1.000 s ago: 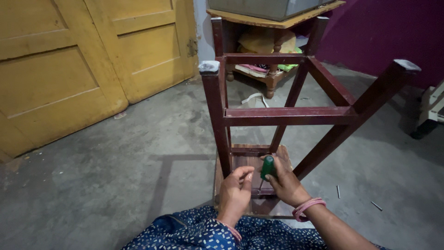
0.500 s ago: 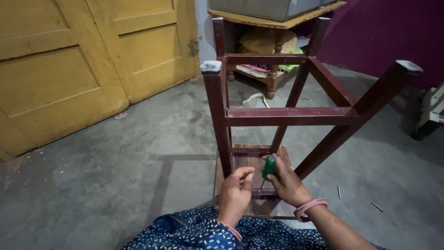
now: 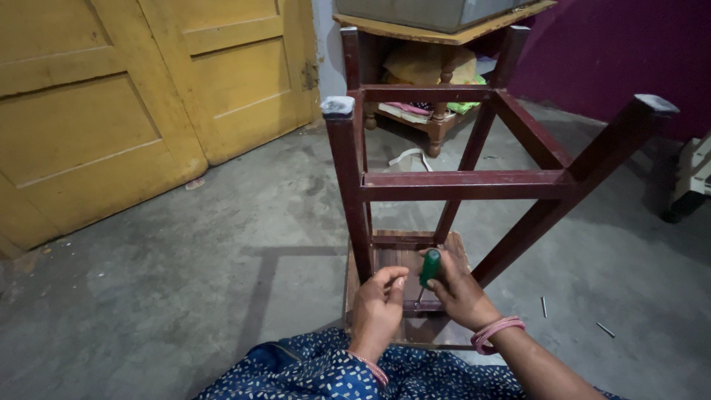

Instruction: The person aligns a square wooden seat with a maroon stool frame, then uses a green-handled screwdriver to fasten the seat to the frame with screws. The person remains seated on the floor throughout the process.

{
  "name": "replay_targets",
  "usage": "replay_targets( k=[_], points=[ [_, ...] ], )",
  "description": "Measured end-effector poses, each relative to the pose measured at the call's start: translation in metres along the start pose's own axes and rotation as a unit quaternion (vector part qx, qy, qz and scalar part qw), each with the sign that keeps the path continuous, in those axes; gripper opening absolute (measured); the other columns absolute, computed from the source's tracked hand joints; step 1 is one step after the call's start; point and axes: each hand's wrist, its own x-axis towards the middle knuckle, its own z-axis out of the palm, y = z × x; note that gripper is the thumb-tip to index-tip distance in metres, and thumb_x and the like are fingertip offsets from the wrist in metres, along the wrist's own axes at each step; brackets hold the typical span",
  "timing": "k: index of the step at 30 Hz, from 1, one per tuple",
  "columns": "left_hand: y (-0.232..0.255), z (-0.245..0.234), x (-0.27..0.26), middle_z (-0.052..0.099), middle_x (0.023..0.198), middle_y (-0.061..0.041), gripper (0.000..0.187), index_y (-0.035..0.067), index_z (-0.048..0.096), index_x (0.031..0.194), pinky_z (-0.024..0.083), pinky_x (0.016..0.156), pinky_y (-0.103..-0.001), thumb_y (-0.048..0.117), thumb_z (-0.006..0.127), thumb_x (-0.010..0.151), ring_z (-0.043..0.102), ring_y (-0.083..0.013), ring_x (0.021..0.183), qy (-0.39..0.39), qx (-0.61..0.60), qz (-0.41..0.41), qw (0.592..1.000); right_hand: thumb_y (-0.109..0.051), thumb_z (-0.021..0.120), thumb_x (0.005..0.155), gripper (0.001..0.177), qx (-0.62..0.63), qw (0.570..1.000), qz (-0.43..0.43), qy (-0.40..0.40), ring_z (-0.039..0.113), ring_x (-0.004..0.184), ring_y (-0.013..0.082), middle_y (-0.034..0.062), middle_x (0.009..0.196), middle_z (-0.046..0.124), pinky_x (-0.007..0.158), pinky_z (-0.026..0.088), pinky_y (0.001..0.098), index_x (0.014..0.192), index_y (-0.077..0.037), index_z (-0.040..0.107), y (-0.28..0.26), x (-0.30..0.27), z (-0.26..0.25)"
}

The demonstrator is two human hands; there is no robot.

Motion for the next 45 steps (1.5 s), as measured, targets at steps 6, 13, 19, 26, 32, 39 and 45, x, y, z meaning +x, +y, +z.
replay_targets(
  k=[6,13,19,26,32,39,45],
  points=[
    [0.004,-0.001,0.0,0.079,0.108,-0.009,0.024,0.009,0.073,0.115,0.06,0.084,-0.031,0.018,0.06,0.097,0.077,-0.0196,0.096,-0.01,0.014,-0.03,0.999,0.0,0.068,0.084,0.058,0.006,1.0,0.022,-0.002,0.051,0.128,0.037,0.0166,0.131,0.054,0.103,0.046,0.0467,0.136,-0.016,0.049,-0.007,0.001,-0.002],
    [0.007,-0.002,-0.002,0.079,0.108,-0.009,0.025,0.009,0.073,0.115,0.06,0.085,-0.031,0.017,0.059,0.097,0.077,-0.0201,0.095,-0.006,0.019,-0.022,1.0,0.001,0.064,0.086,0.058,0.042,0.997,0.063,-0.026,0.064,0.118,0.0286,0.0127,0.127,0.059,0.096,0.056,0.0403,0.138,-0.018,0.047,-0.008,0.001,-0.002],
    [0.004,-0.002,0.0,0.08,0.107,-0.009,0.024,0.009,0.073,0.115,0.059,0.084,-0.03,0.017,0.059,0.096,0.077,-0.0199,0.095,-0.007,0.018,-0.021,1.0,-0.003,0.063,0.09,0.057,0.045,0.993,0.099,-0.05,0.067,0.12,0.0262,0.0092,0.125,0.066,0.098,0.056,0.0392,0.141,-0.021,0.046,-0.005,0.001,-0.001],
    [-0.002,0.0,0.001,0.08,0.103,-0.01,0.023,0.008,0.074,0.113,0.06,0.081,-0.03,0.016,0.061,0.095,0.079,-0.0204,0.092,0.009,0.012,0.012,1.0,0.002,0.071,0.079,0.06,-0.053,0.996,-0.069,0.035,0.033,0.14,0.0485,0.0234,0.139,0.05,0.11,0.034,0.0537,0.134,-0.012,0.051,-0.004,0.001,-0.003],
    [-0.002,0.0,0.0,0.08,0.104,-0.009,0.023,0.01,0.074,0.113,0.06,0.08,-0.03,0.017,0.062,0.095,0.079,-0.0204,0.092,0.006,0.017,-0.003,1.0,-0.003,0.068,0.084,0.055,0.003,1.0,0.021,-0.01,0.051,0.132,0.0373,0.0162,0.133,0.056,0.107,0.043,0.0472,0.135,-0.014,0.049,0.005,-0.001,0.001],
    [-0.003,0.007,0.004,0.08,0.11,-0.009,0.026,0.011,0.071,0.12,0.061,0.084,-0.029,0.016,0.064,0.095,0.078,-0.0191,0.099,-0.01,-0.005,-0.023,1.0,-0.012,0.065,0.092,0.045,0.03,0.989,0.126,-0.077,0.064,0.125,0.0353,0.0178,0.129,0.064,0.105,0.049,0.0463,0.134,-0.015,0.048,0.023,0.001,0.009],
    [0.009,0.023,0.013,0.073,0.12,-0.008,0.052,0.011,0.062,0.13,0.059,0.089,-0.029,0.013,0.08,0.081,0.073,-0.0194,0.11,0.008,-0.033,0.029,0.999,-0.009,0.075,0.076,0.051,-0.069,0.99,-0.113,0.056,0.02,0.145,0.0545,0.0316,0.147,0.039,0.118,0.018,0.0589,0.123,-0.006,0.054,0.026,0.004,0.006]
  ],
)
